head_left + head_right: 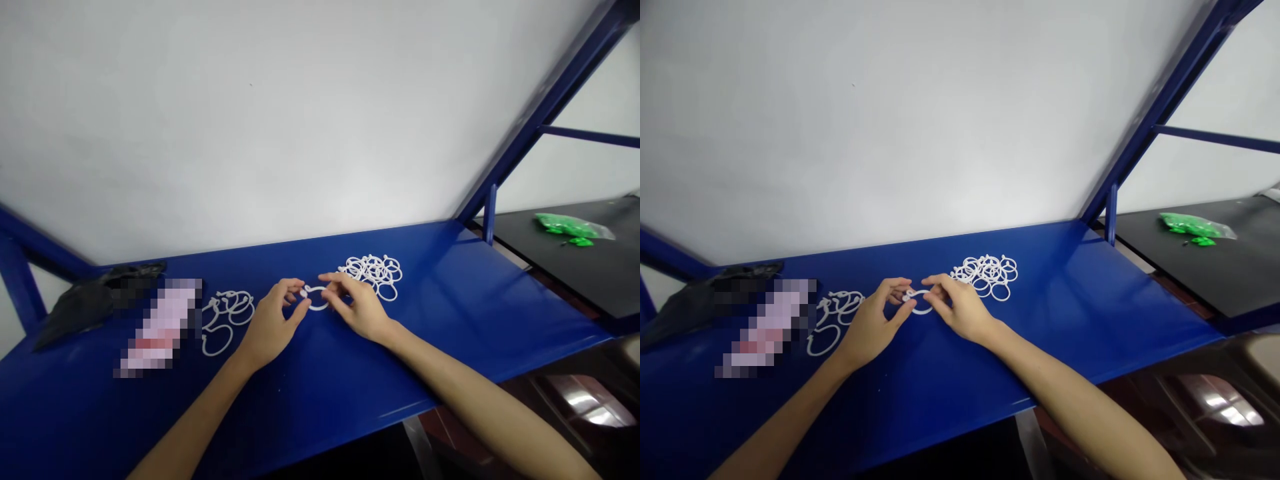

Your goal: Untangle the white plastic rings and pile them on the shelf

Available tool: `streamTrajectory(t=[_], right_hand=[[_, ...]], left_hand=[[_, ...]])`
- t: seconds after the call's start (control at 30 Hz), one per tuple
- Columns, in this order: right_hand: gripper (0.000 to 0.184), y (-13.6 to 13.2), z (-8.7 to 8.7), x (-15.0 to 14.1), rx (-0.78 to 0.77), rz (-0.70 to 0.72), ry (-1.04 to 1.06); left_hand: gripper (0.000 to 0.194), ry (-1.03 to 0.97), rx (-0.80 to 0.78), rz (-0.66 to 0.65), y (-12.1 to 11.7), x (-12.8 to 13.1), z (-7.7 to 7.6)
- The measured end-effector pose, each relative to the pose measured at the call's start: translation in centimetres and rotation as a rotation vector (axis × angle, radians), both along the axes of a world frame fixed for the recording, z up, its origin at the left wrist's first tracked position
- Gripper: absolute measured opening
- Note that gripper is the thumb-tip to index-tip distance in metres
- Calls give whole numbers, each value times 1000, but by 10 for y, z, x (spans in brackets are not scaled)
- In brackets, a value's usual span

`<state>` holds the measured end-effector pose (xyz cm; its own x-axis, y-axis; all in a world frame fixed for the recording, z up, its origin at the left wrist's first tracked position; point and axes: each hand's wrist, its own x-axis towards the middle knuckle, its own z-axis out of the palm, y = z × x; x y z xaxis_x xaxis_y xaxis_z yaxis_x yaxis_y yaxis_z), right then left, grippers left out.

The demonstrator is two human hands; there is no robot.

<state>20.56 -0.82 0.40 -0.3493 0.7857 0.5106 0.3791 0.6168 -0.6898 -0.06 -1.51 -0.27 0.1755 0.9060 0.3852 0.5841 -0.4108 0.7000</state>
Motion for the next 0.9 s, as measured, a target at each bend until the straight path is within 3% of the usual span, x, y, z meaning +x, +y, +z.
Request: streamTrajectory(t=[0.13, 0.3, 0.4, 0.6, 0.77, 0.9], right_hand=[[30, 2, 0, 2, 97, -45, -38], [27, 1, -6, -2, 132, 54, -71], [27, 2, -8, -3, 153, -15, -48], [27, 4, -12, -1, 91, -154, -140], [31, 1, -13, -3, 124, -77, -239], [32, -2, -16, -7, 213, -53, -336]], left_hand=[[19, 4, -108, -46, -1, -1, 11], [21, -19, -79, 6, -4, 3, 15], [19, -16, -64, -23, -6, 3, 13], [15, 112, 65, -89, -11, 7, 12], [18, 245, 158, 41, -7, 9, -1], [21, 386, 313, 64, -6, 10, -9]])
